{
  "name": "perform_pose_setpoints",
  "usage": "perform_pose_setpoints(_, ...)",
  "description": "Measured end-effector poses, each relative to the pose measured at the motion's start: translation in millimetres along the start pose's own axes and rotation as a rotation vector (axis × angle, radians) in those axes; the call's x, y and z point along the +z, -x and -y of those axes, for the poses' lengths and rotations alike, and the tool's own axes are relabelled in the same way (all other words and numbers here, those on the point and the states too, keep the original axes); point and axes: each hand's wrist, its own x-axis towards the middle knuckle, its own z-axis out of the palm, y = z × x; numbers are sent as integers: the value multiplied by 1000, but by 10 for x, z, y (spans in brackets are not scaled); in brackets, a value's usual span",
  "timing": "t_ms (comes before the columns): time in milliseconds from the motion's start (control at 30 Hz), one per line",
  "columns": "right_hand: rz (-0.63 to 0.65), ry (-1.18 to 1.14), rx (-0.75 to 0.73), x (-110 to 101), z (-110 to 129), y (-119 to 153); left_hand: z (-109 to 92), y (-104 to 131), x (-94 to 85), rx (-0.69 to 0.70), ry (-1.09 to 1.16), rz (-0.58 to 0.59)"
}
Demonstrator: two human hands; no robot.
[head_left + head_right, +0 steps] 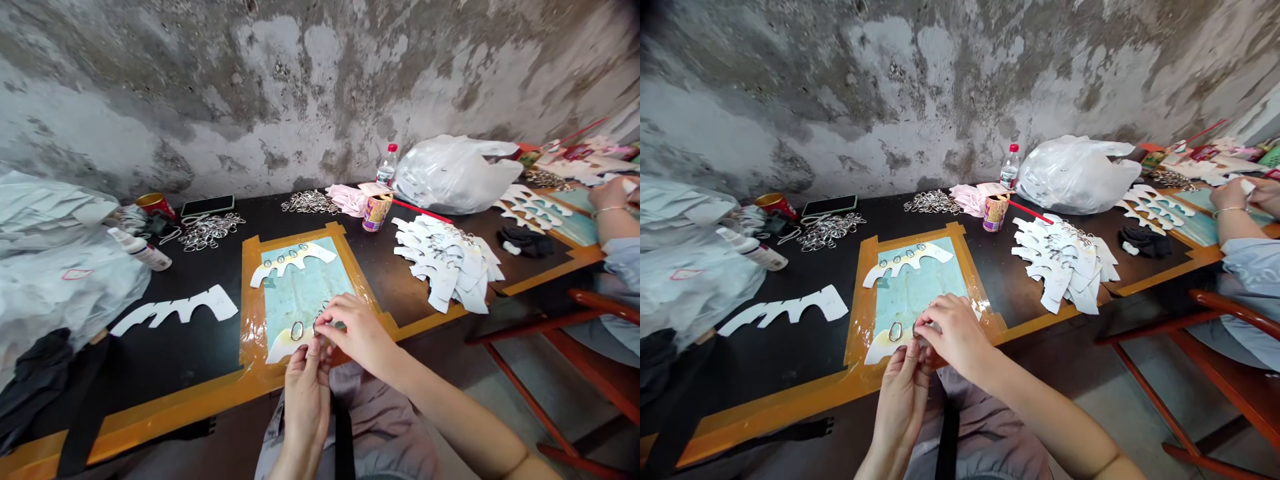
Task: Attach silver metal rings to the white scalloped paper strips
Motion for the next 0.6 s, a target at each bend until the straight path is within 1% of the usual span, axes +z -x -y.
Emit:
perform_pose_setpoints(67,69,7,6,-12,-23,-76,17,21,-5,12,-37,-5)
perform_pose_setpoints(133,116,98,-21,28,-54,-155,19,82,-48,7,-87,-24)
perform_pose_setpoints(200,153,219,-65,119,-92,-227,-14,180,-138,-65,-185,1)
perform_pose_setpoints(267,199,326,-104,238,-139,-287,-108,272,-247,-191,-367,142)
perform_pose_setpoints(300,224,370,-120,298,-163,-310,-182,295,-294,-222,-482,233)
perform_pose_setpoints(333,245,408,-136,353,-188,-328,-271,293,-329,-201,-606,305)
perform_pose_setpoints(367,264,439,-153,401,-212,-341,-370,259,-347,-95,-735,334)
perform_pose_setpoints(400,277,462,-167,438,-234,-347,-470,192,-349,87,-865,317)
perform_pose_setpoints(433,284,479,-177,464,-252,-348,-560,92,-336,265,-988,301)
perform_pose_setpoints(467,285,488,-181,479,-268,-346,-629,-32,-313,432,-1072,259)
perform_pose_setpoints(500,281,488,-182,484,-281,-341,-673,-169,-285,556,-1121,248)
perform_pose_setpoints(533,274,480,-178,480,-291,-336,-689,-307,-257,626,-1153,286)
perform_pose_setpoints(600,272,438,-165,458,-308,-330,-651,-545,-223,730,-1227,326)
